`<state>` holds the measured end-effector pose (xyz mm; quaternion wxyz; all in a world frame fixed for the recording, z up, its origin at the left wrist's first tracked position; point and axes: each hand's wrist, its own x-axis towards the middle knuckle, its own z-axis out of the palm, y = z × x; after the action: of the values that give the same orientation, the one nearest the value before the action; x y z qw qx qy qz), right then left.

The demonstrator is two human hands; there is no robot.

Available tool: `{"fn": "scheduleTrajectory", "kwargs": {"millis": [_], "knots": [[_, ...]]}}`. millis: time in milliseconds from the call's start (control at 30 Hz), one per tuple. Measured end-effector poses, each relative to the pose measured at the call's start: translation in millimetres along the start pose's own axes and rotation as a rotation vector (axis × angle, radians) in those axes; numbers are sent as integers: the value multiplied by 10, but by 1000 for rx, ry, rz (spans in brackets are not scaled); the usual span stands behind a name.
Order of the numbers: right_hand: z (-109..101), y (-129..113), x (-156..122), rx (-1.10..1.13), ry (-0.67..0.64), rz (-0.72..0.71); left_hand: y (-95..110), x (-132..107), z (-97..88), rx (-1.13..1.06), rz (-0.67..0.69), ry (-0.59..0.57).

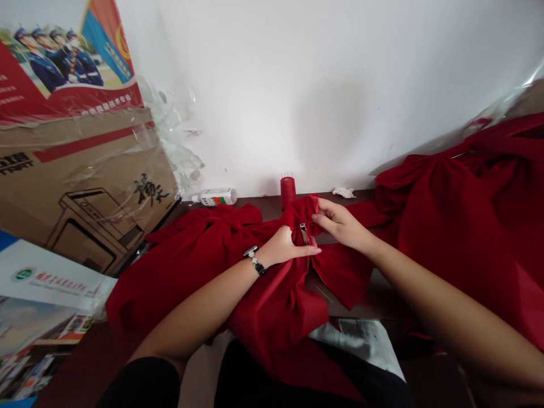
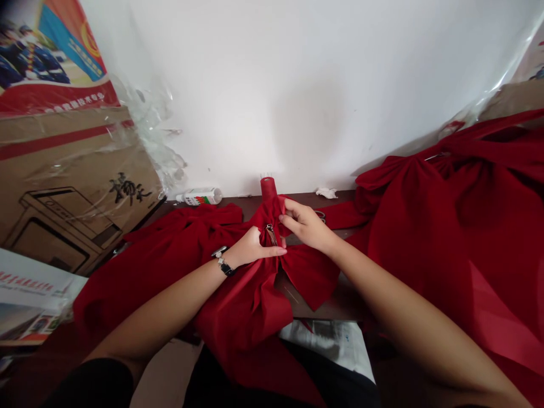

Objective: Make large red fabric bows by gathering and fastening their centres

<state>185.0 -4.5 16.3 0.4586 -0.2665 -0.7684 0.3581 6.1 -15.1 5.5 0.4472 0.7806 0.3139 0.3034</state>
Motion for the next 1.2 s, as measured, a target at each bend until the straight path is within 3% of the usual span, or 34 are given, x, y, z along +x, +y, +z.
{"fn": "scheduleTrajectory", "kwargs": {"millis": [100, 233, 300, 433, 633, 733, 867, 1067, 1200], "knots": [[-24, 48, 12, 0, 3, 34, -18, 24, -5, -105, -27, 51], [-56, 62, -1, -219, 271, 84, -87, 65, -60, -228, -78, 204], [-50, 29, -19, -327, 305, 80, -138, 81, -100, -234, -95, 290], [2, -41, -40, -398, 53, -10, -243, 95, -156, -216, -143, 448], [-32, -31, -12, -468, -176, -176, -251, 111, -139, -258, -81, 415], [-63, -29, -2, -551, -211, -252, -253, 121, -128, -286, -93, 404], [-46, -64, -5, -601, -249, -312, -286, 127, -131, -195, -203, 490], [-22, -54, -18, -587, -289, -186, -185, 112, -113, -342, -176, 447], [10, -39, -18, -710, -310, -235, -195, 106, -103, -391, -161, 447]]}}
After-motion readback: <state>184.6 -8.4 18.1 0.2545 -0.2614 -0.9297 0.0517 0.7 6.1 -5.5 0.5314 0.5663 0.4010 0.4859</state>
